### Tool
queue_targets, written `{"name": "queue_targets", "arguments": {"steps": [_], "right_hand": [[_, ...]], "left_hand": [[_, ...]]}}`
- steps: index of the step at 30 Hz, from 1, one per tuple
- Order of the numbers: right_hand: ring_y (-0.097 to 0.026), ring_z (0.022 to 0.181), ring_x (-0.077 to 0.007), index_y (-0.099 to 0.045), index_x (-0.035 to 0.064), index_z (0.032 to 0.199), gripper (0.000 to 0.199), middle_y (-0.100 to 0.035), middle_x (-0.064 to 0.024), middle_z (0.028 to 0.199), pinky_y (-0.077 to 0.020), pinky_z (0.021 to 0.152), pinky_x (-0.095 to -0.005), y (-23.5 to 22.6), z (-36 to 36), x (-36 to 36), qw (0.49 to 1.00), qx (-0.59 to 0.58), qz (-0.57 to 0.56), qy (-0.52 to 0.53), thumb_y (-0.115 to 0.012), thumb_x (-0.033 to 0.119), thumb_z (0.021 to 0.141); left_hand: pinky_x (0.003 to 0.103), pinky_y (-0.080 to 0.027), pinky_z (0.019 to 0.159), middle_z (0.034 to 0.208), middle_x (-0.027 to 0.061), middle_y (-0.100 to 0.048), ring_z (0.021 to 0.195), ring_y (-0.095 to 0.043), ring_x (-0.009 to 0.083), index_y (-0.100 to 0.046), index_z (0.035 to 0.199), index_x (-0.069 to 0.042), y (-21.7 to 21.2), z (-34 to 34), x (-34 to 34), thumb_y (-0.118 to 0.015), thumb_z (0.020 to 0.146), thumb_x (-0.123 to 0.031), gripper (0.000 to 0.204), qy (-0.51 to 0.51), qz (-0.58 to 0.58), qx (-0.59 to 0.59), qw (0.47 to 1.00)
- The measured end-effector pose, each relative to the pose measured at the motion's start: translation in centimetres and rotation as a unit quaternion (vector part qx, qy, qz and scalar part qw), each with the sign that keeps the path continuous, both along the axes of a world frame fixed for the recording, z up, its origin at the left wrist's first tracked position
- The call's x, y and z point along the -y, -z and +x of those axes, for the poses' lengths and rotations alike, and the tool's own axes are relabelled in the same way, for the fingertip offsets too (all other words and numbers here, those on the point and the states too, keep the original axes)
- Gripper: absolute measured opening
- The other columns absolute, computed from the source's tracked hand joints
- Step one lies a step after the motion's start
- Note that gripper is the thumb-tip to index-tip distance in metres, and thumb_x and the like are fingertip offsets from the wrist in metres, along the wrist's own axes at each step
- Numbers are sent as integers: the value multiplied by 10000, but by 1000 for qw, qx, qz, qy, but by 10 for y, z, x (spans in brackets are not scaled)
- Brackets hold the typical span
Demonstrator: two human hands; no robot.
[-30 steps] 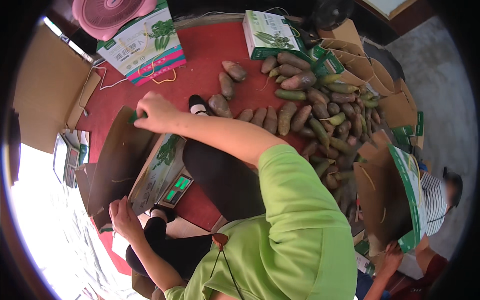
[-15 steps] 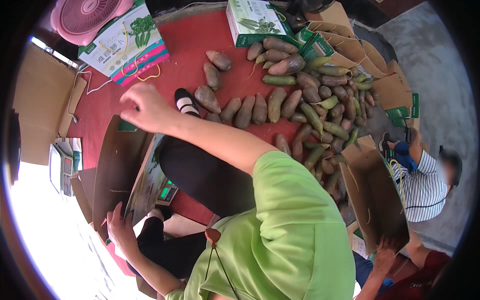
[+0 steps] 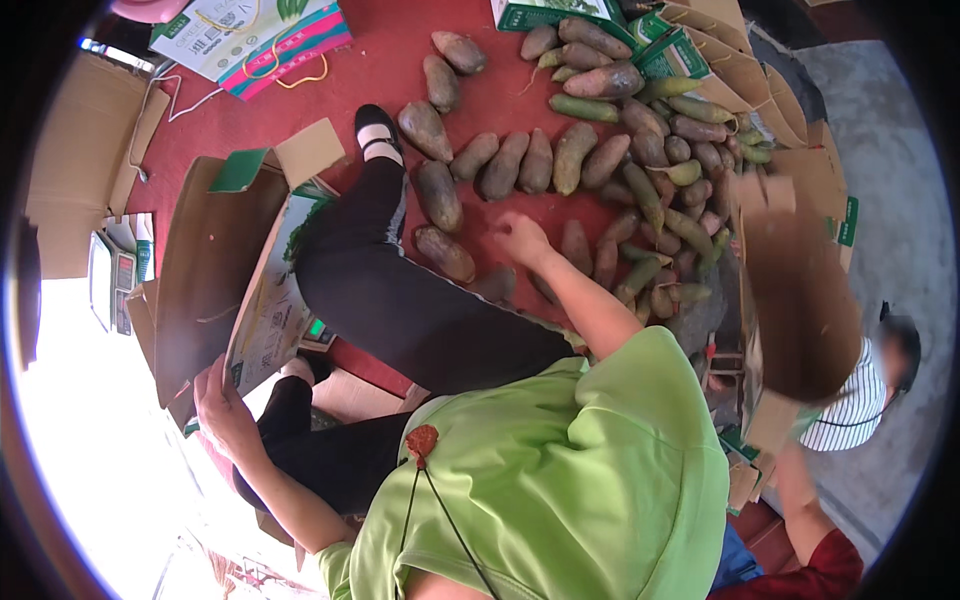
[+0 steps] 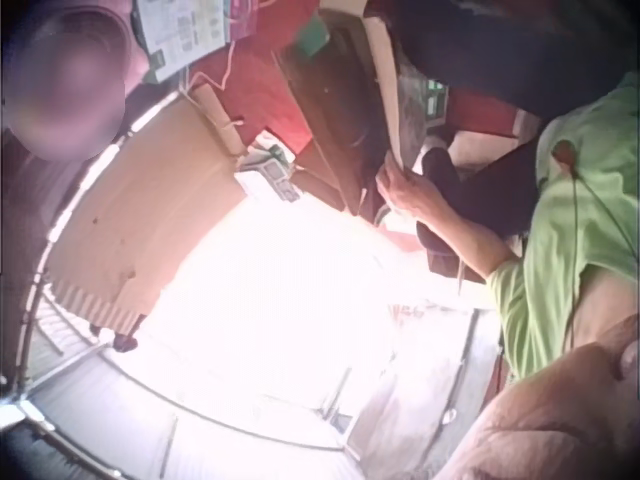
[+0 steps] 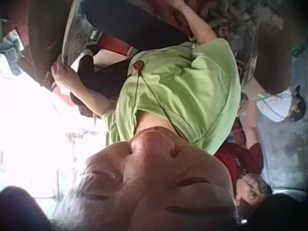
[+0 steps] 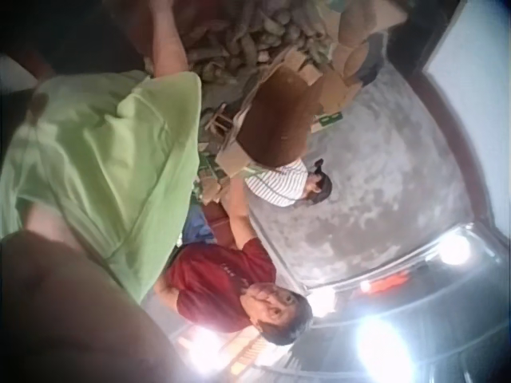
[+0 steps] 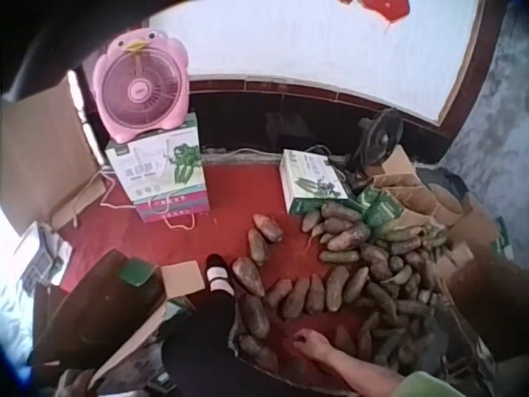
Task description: Sorting, weighing, and packing produce into boxes and bags using a digital scale.
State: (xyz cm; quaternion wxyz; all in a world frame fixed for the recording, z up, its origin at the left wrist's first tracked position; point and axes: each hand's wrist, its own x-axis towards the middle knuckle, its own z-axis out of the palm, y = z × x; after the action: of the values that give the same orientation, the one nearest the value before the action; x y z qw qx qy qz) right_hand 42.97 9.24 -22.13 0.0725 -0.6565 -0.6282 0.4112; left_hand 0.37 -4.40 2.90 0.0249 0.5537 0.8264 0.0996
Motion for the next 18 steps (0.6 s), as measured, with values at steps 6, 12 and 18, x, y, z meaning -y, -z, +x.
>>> {"name": "queue_targets", "arguments": {"steps": [6,12,18], "right_hand": [[-639,876,-264,-636,58,987,302,-660,-128,907,-498,776,-369,36,15,69,991,35,-125,-20,-690,188,719],[-644,872,-255,-634,53,990,322,-664,-127,905,-506,772,-351,56,10,51,993,20,-116,-30,-703,192,709],[-633,921,-240,-608,25,1070,443,-655,-126,974,-499,823,-351,68,-25,27,993,-13,-115,-30,-723,207,683]], "left_hand": [[397,-475,753,954,94,-602,884,-597,295,-660,1042,-94,8,-1,2,-548,754,13,326,17,15,-49,999],[395,-475,752,964,97,-604,881,-597,296,-661,1042,-97,9,0,2,-540,738,18,347,17,15,-54,998],[402,-469,770,974,90,-610,882,-597,293,-662,1039,-95,9,-1,2,-538,723,16,357,28,8,-70,997]]}}
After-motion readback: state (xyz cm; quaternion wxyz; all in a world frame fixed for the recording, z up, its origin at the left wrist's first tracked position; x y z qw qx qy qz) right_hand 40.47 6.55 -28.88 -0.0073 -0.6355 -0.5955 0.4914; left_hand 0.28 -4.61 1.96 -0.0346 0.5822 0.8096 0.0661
